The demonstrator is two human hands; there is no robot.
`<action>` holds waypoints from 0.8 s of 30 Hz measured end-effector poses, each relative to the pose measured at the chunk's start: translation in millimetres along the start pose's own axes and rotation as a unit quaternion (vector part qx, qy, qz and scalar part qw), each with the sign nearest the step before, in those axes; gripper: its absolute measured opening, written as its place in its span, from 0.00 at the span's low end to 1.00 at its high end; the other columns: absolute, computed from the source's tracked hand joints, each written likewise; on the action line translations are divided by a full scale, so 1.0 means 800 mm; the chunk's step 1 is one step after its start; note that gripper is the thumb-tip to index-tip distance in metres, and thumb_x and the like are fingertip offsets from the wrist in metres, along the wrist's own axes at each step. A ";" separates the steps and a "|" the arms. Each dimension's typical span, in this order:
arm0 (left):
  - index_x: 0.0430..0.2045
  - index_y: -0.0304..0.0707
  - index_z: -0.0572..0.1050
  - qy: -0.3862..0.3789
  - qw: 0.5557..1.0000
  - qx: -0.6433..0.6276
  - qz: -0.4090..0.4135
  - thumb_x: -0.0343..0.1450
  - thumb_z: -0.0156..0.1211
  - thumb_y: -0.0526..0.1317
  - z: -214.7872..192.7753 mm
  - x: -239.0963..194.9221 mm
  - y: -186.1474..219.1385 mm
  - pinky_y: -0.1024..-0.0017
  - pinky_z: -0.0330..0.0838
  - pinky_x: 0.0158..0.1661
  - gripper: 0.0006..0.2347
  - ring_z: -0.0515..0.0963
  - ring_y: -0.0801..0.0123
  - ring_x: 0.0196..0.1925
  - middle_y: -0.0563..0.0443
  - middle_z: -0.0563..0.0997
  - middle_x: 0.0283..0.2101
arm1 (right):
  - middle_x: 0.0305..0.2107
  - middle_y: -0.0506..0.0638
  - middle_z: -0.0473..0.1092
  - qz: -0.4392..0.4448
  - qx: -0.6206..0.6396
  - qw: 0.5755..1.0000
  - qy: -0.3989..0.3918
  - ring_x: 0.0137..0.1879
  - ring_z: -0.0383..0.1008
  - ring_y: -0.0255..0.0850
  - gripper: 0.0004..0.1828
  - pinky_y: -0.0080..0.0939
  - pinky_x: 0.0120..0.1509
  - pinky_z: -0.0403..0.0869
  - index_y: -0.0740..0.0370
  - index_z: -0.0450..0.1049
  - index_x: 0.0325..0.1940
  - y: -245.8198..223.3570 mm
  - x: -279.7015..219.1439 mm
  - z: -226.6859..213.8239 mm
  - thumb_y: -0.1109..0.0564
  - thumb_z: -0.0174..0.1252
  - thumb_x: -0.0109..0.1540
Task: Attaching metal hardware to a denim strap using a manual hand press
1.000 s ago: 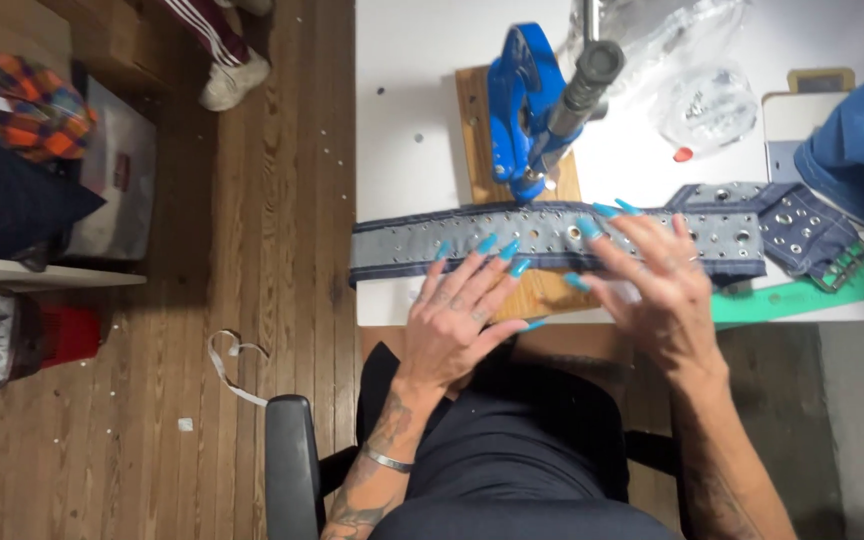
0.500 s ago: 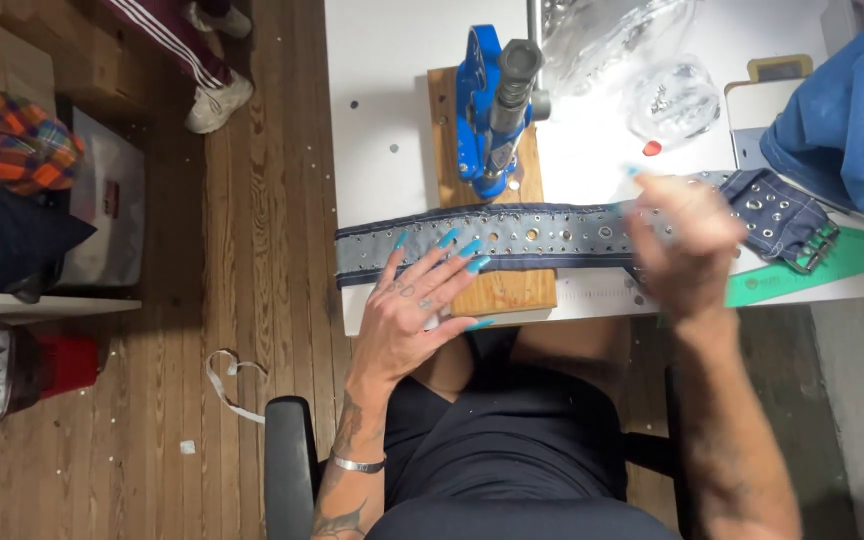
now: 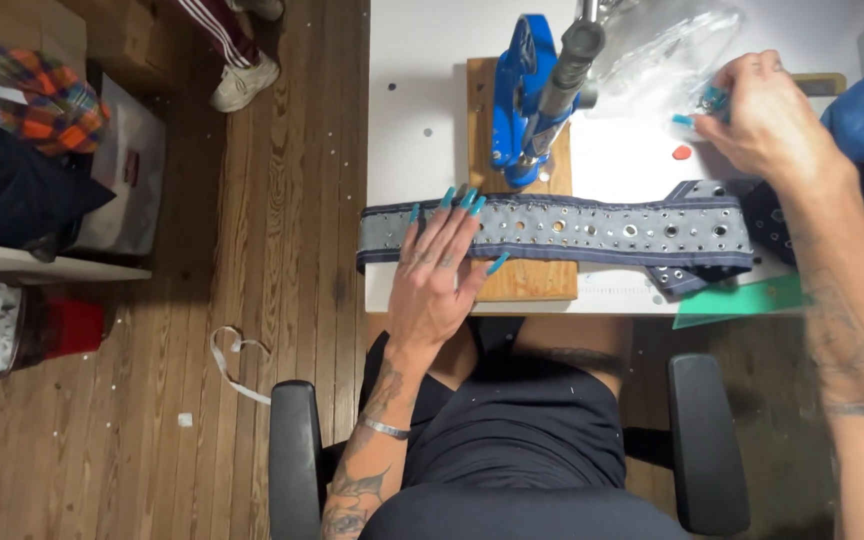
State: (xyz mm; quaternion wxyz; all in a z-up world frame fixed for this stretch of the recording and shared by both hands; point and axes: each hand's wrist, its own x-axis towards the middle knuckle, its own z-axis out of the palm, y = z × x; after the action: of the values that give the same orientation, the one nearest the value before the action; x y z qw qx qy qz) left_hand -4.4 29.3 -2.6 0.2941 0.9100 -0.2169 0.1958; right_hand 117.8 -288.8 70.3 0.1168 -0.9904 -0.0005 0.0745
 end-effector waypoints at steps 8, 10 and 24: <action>0.52 0.39 0.61 0.016 0.999 0.049 0.010 0.68 0.47 0.49 0.002 -0.001 0.000 0.56 0.53 0.59 0.21 0.62 0.63 0.60 0.50 0.65 0.56 | 0.38 0.61 0.60 -0.037 0.039 0.997 0.057 0.42 0.61 0.50 0.10 0.50 0.46 0.63 0.69 0.63 0.39 0.030 -0.019 0.010 0.60 0.55 0.60; 0.52 0.39 0.62 0.025 0.998 0.056 0.014 0.69 0.46 0.49 0.001 -0.002 0.000 0.56 0.54 0.59 0.20 0.63 0.64 0.60 0.50 0.66 0.56 | 0.38 0.61 0.59 -0.046 0.025 0.995 0.082 0.40 0.60 0.50 0.12 0.49 0.44 0.63 0.69 0.64 0.38 0.047 -0.016 0.019 0.58 0.57 0.61; 0.51 0.39 0.62 0.013 1.000 0.016 0.003 0.68 0.49 0.48 -0.002 0.001 0.003 0.55 0.51 0.60 0.20 0.63 0.63 0.59 0.50 0.66 0.55 | 0.32 0.56 0.75 -0.193 -0.053 0.918 0.344 0.31 0.75 0.39 0.09 0.31 0.31 0.75 0.69 0.76 0.42 0.059 -0.033 0.023 0.66 0.71 0.63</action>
State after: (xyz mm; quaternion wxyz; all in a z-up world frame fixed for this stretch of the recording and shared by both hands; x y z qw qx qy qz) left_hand -5.3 28.5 0.4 0.2817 0.9114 -0.2123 0.2120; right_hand 87.7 -331.2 45.2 0.0693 -0.9404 -0.1551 -0.2945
